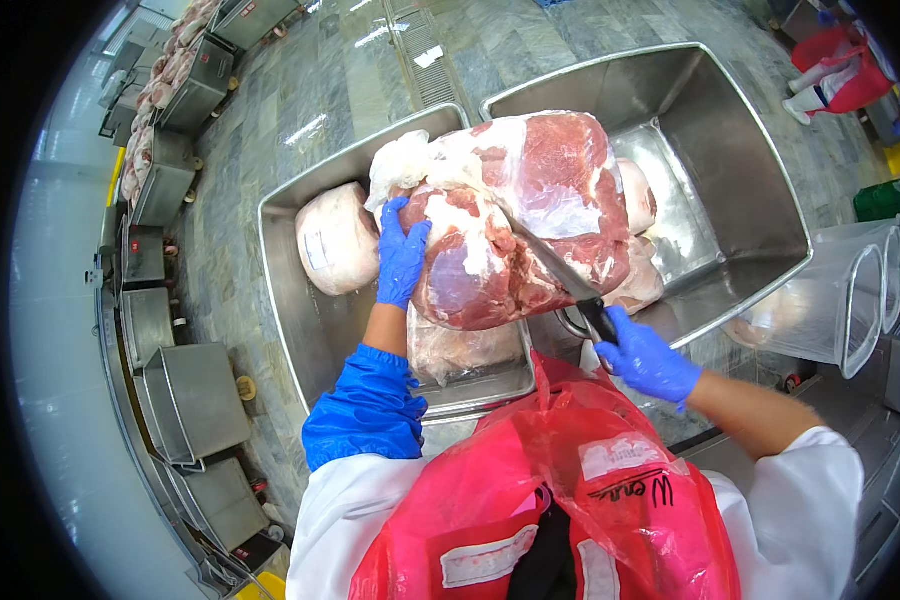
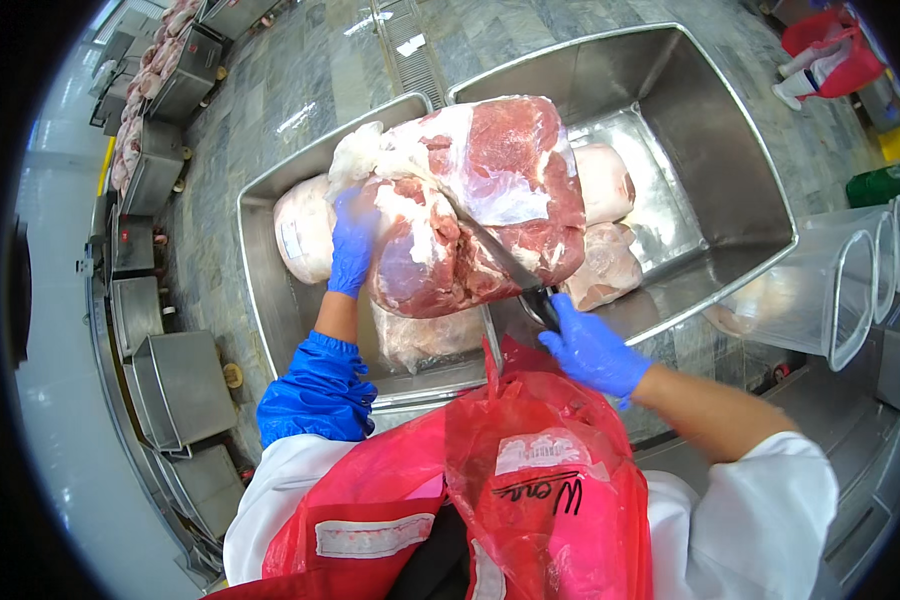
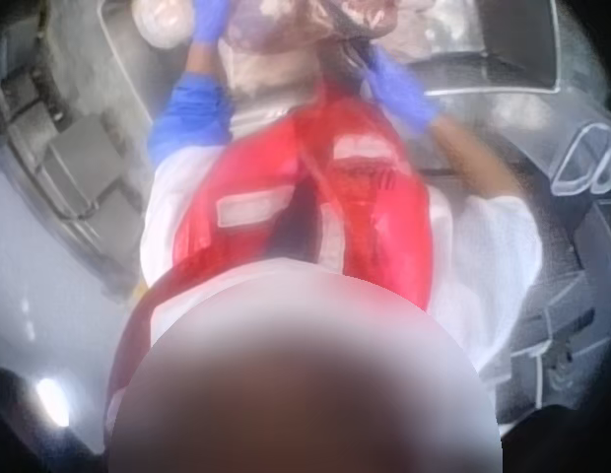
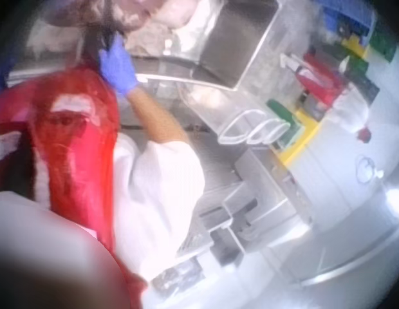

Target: The person unwraps a large piece of raw meat from plastic packaging in a sink and uses a knife to trim fat and separate sections of the meat. The trimmed pieces are placed into a metal tray.

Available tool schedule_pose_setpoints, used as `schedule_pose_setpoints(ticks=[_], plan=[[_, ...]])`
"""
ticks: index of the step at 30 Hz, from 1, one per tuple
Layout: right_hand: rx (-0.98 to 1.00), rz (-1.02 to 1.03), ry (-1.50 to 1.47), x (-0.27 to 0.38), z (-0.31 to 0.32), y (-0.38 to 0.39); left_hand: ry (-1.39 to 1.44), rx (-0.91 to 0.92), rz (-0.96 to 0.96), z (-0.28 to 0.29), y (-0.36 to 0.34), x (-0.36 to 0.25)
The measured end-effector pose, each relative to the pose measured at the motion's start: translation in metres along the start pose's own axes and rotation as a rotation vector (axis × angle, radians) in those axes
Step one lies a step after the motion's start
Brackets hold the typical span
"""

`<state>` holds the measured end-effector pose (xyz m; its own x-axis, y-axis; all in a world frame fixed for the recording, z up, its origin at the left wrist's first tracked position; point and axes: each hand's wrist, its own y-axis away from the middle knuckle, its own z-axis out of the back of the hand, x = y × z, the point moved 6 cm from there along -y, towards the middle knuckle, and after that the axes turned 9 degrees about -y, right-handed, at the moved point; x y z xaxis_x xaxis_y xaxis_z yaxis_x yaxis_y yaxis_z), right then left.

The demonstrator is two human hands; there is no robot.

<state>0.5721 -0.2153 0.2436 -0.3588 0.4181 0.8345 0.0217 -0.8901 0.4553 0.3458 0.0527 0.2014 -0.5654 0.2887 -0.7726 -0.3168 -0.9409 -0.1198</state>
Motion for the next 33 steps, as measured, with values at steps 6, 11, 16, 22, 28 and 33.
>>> schedule_pose_setpoints(ticks=[6, 11, 16, 22, 28, 33], plan=[[-0.138, 0.081, -0.034, -0.016, -0.03, -0.005, -0.008, 0.02, -0.011, 0.001, -0.007, 0.001], [0.152, -0.075, -0.006, 0.029, 0.03, 0.009, 0.018, 0.023, 0.019, -0.005, -0.012, 0.02], [0.397, -0.498, -0.139, 0.056, 0.081, 0.019, -0.051, -0.027, -0.032, 0.002, -0.007, 0.019], [0.402, -0.472, -0.1, 0.058, 0.087, -0.003, 0.106, 0.054, 0.128, 0.0, -0.002, 0.0], [0.214, -0.28, -0.195, 0.038, 0.039, 0.002, 0.074, 0.006, 0.07, 0.0, 0.006, 0.01], [-0.079, 0.016, 0.057, 0.01, -0.006, 0.004, 0.115, 0.024, 0.084, -0.003, -0.002, 0.014]])
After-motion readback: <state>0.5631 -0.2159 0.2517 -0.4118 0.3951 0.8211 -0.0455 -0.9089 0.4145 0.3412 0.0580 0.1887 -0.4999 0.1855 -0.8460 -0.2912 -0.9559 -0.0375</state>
